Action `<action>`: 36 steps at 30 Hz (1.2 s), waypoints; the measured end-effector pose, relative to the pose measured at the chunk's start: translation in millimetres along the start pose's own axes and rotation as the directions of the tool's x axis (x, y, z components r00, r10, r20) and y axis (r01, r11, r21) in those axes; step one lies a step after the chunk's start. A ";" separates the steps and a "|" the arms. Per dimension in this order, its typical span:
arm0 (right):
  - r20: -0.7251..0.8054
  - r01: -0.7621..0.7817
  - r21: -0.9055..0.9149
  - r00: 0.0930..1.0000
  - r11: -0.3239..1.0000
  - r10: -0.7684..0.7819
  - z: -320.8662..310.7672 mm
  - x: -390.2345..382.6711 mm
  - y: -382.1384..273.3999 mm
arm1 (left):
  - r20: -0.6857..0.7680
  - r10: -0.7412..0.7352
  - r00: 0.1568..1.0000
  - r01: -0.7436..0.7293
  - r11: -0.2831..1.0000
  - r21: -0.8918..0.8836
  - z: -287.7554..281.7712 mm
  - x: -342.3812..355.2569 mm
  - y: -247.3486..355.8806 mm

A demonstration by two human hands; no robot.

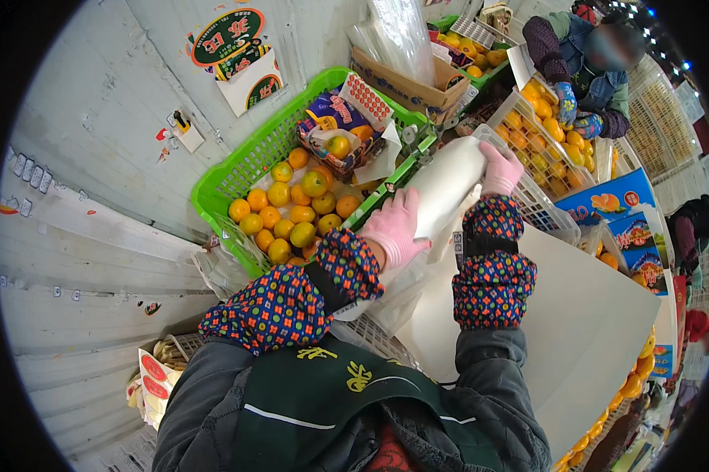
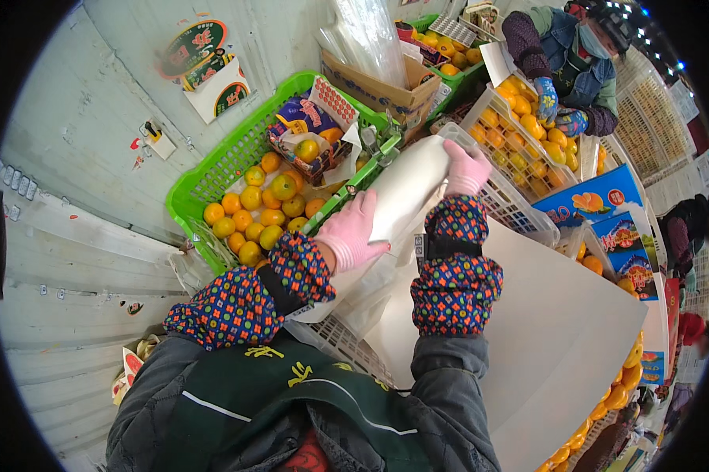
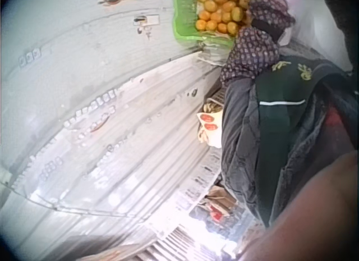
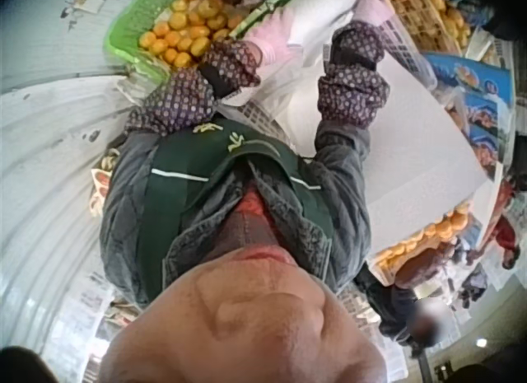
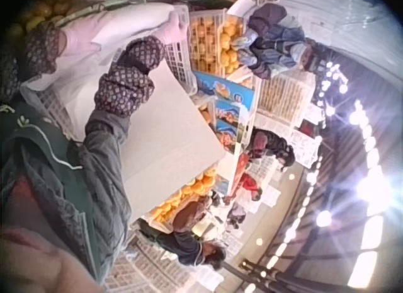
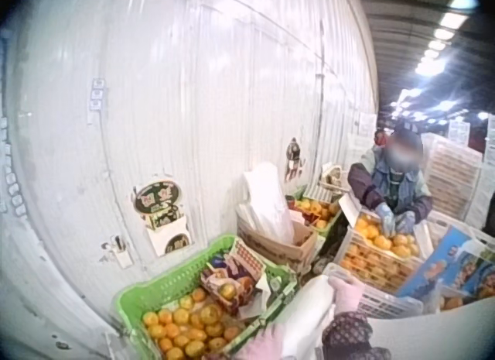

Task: The person lines a white crate with paper, then picks oranges from a green basket and places them into the crate one by one. The person continues filling the crate with oranges from the basket throughout the clip.

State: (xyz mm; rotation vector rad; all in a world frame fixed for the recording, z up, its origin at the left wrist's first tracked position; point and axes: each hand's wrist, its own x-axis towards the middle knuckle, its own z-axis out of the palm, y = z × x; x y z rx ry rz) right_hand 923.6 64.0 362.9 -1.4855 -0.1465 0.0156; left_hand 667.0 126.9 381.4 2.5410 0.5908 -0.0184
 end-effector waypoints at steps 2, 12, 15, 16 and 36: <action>-0.038 -0.048 -0.113 0.998 0.992 0.044 11.5 5.7 9.7 | 0.057 0.012 0.998 -0.004 0.990 -0.143 4.1 13.7 -14.9; -0.016 0.177 -0.032 0.984 0.984 -0.178 12.4 -106.5 35.4 | 0.101 -0.085 0.991 0.105 0.973 -0.207 11.1 40.4 -39.3; 0.011 0.260 -0.091 0.966 0.961 -0.260 17.7 -136.3 64.3 | -0.127 -0.059 0.990 0.053 0.997 -0.048 18.9 25.0 -17.5; -0.003 0.160 0.020 0.987 0.987 -0.160 18.7 -140.1 73.2 | -0.193 -0.018 0.981 0.018 1.000 0.000 21.3 20.5 -11.9; 0.179 0.430 -0.476 0.901 0.767 -0.394 19.4 -184.2 174.8 | 0.108 0.257 0.960 -0.127 0.747 -0.652 30.6 51.6 -55.0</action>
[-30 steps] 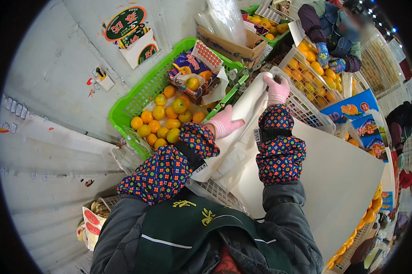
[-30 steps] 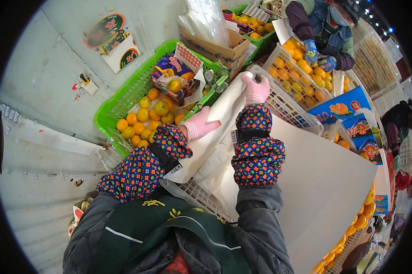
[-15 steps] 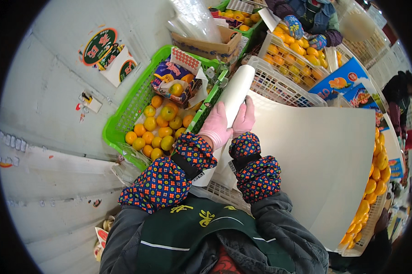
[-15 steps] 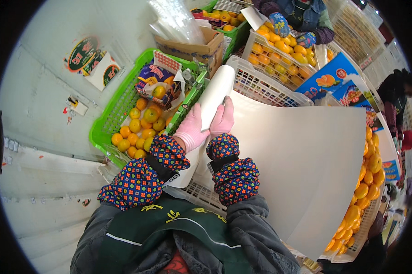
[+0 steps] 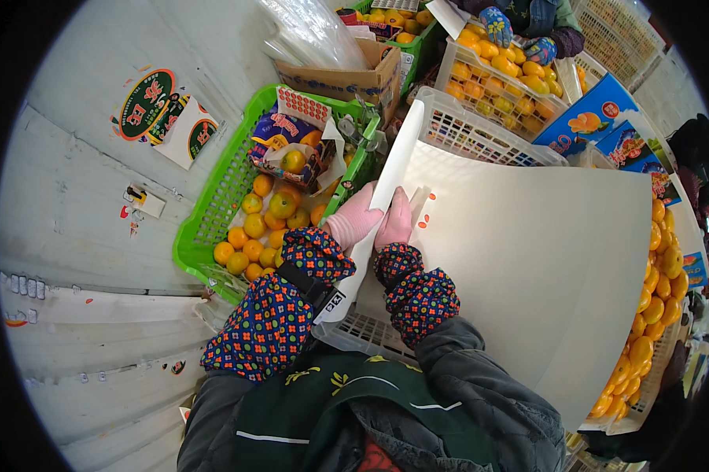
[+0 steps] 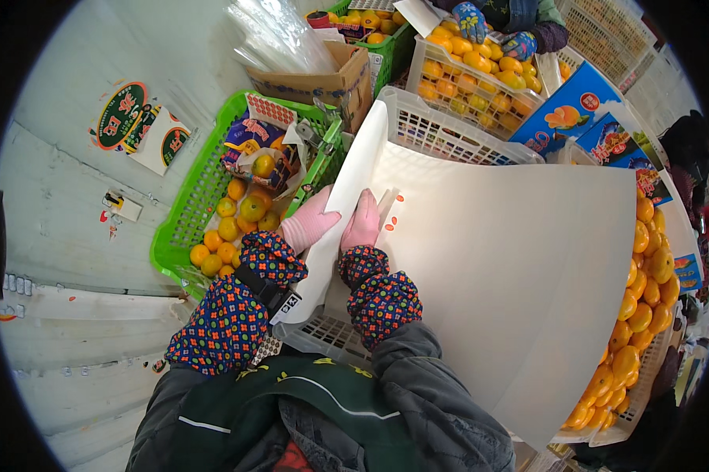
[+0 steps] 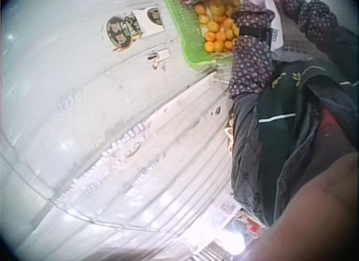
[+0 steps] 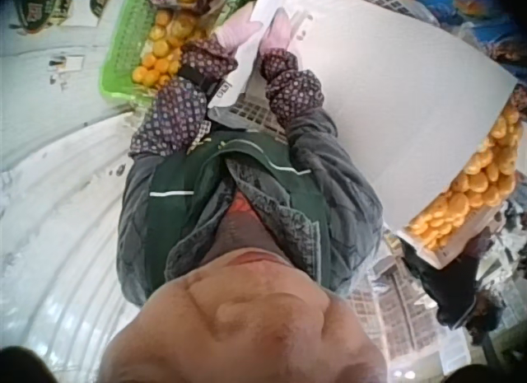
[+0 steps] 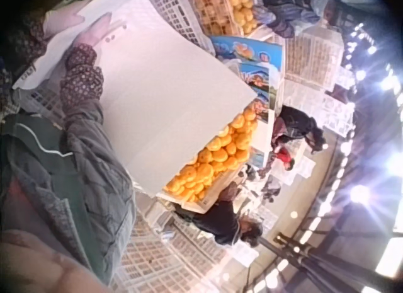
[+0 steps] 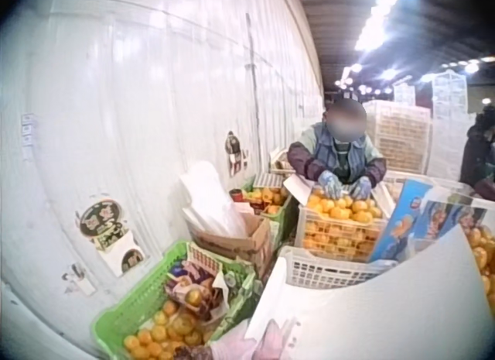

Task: The person lines a white crate with paper, then picks oranges from a green basket and places them into the crate one by one. The person continues filling the crate with oranges from the basket throughout the clip.

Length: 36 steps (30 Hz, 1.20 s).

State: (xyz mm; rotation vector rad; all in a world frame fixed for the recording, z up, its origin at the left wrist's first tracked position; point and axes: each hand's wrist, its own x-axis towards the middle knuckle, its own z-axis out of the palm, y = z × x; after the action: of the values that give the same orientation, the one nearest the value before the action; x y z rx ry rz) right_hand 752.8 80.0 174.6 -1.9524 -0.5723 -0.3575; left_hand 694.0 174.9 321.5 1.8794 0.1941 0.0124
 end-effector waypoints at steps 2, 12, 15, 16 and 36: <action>-0.016 0.055 -0.023 0.998 0.998 -0.055 0.8 -3.9 3.3 | 0.026 0.028 0.999 -0.028 0.999 0.020 -2.4 1.3 0.2; 0.142 0.075 -0.177 0.989 0.981 -0.050 -9.4 -31.6 -6.6 | 0.053 -0.022 0.998 0.015 0.991 0.134 -3.7 -6.1 10.0; 0.165 0.084 -0.152 0.985 0.985 -0.059 -12.9 -32.1 -4.9 | 0.078 0.222 0.972 -0.227 0.972 0.055 -6.3 -8.6 12.0; 0.216 0.073 -0.156 0.976 0.985 -0.038 -14.8 -30.0 -3.4 | 0.107 0.334 0.936 -0.333 0.943 -0.031 -8.4 -7.7 12.8; 0.375 0.293 -0.214 0.905 0.932 -0.199 -33.9 -60.4 5.9 | 0.032 0.118 0.992 -0.122 0.972 0.203 -3.7 -3.6 -18.6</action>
State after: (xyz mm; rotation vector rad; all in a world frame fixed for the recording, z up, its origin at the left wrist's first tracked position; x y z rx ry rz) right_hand 705.2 33.1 155.4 -2.2264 -1.0580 -0.2558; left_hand 687.7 183.4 305.4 2.0935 0.0696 0.0591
